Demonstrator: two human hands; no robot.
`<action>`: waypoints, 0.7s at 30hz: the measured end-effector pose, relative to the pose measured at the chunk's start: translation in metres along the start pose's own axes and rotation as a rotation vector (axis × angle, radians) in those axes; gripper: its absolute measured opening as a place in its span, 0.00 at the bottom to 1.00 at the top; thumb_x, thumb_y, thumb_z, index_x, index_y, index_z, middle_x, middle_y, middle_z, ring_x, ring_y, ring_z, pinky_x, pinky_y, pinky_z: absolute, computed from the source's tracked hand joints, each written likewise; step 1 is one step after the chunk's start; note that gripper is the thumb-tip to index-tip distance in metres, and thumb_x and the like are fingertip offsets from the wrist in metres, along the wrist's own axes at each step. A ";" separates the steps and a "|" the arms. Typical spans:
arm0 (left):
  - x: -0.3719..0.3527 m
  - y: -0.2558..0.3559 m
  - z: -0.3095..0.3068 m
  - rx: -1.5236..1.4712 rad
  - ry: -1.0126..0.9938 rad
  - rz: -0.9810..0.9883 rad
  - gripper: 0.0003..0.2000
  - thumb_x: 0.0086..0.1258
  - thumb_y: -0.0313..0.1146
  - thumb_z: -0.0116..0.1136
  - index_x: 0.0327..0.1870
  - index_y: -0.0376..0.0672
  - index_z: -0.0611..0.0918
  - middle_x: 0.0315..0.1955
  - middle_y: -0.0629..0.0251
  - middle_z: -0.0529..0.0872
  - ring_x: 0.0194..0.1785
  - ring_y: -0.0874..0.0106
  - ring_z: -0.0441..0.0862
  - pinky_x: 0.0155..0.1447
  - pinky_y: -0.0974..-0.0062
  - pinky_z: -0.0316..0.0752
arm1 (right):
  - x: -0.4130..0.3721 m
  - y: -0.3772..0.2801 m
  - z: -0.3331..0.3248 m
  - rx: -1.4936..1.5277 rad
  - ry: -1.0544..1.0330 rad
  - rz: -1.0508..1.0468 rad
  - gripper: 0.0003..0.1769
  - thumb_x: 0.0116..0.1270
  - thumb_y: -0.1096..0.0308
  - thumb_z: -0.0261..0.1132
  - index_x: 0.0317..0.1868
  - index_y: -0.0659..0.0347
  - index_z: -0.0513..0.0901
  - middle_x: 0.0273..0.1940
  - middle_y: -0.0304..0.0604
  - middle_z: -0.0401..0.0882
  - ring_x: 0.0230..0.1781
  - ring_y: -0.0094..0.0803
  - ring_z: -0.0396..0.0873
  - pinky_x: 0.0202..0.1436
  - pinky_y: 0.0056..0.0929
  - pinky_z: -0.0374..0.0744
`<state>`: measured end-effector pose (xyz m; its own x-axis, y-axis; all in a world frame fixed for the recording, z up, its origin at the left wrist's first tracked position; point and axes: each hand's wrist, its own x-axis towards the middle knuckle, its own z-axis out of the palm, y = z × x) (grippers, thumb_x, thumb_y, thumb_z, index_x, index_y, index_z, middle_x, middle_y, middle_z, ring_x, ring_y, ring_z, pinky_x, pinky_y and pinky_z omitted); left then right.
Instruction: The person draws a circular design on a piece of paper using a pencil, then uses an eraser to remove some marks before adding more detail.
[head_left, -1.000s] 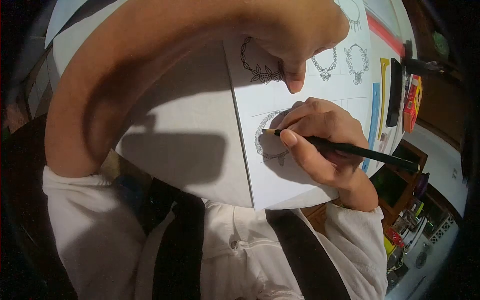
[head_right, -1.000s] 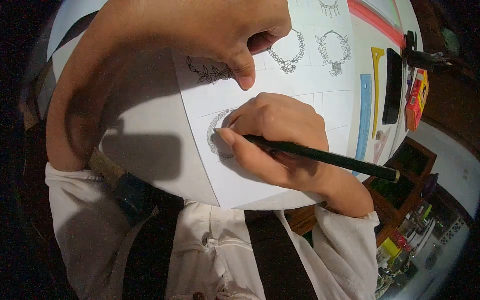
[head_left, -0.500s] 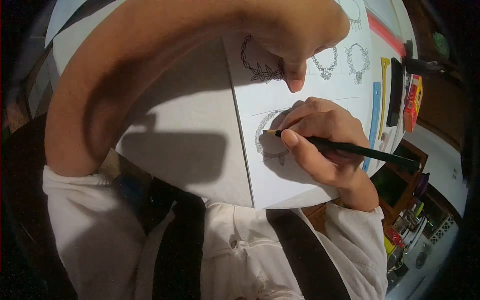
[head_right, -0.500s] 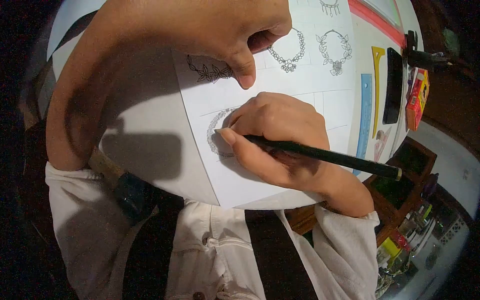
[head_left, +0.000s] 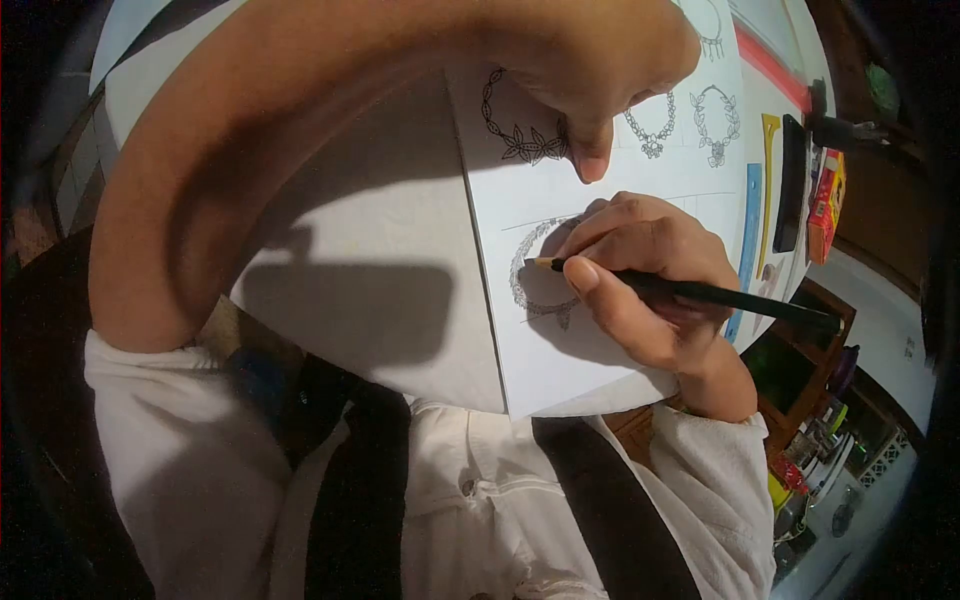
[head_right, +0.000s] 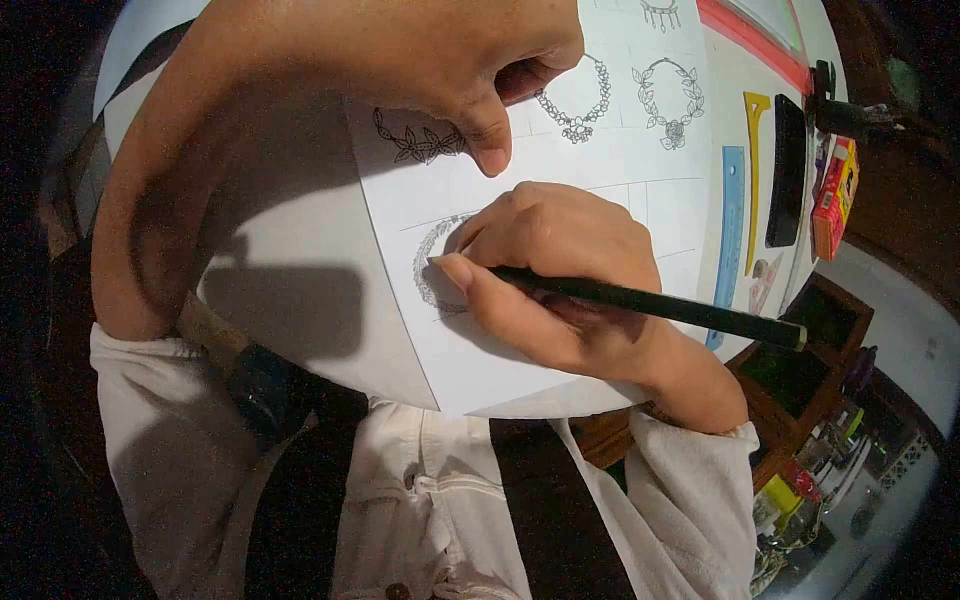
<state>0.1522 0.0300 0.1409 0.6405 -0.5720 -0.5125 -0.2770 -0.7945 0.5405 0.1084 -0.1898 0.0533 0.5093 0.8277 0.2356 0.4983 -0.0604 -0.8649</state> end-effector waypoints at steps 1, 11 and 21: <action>0.001 0.000 0.000 0.002 0.004 0.011 0.19 0.68 0.39 0.72 0.43 0.27 0.87 0.37 0.45 0.91 0.44 0.56 0.90 0.51 0.61 0.83 | 0.001 -0.001 -0.001 0.000 0.000 0.000 0.07 0.61 0.76 0.75 0.29 0.64 0.83 0.25 0.43 0.84 0.29 0.37 0.88 0.29 0.30 0.81; -0.003 -0.027 0.000 -0.128 0.012 0.261 0.19 0.68 0.39 0.72 0.44 0.27 0.87 0.38 0.45 0.91 0.45 0.56 0.90 0.52 0.61 0.84 | 0.003 -0.002 0.001 -0.038 -0.019 -0.021 0.07 0.60 0.77 0.75 0.29 0.64 0.83 0.26 0.45 0.84 0.27 0.37 0.87 0.29 0.30 0.80; -0.002 -0.002 0.004 -0.009 0.018 0.017 0.18 0.67 0.39 0.73 0.41 0.28 0.88 0.37 0.45 0.91 0.44 0.55 0.90 0.51 0.61 0.83 | 0.000 0.004 0.002 0.025 0.006 -0.050 0.06 0.61 0.78 0.74 0.31 0.66 0.84 0.27 0.45 0.85 0.25 0.34 0.84 0.27 0.29 0.79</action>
<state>0.1485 0.0317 0.1378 0.6488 -0.5816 -0.4907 -0.2820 -0.7827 0.5548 0.1092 -0.1891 0.0489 0.4883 0.8259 0.2818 0.5056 -0.0046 -0.8627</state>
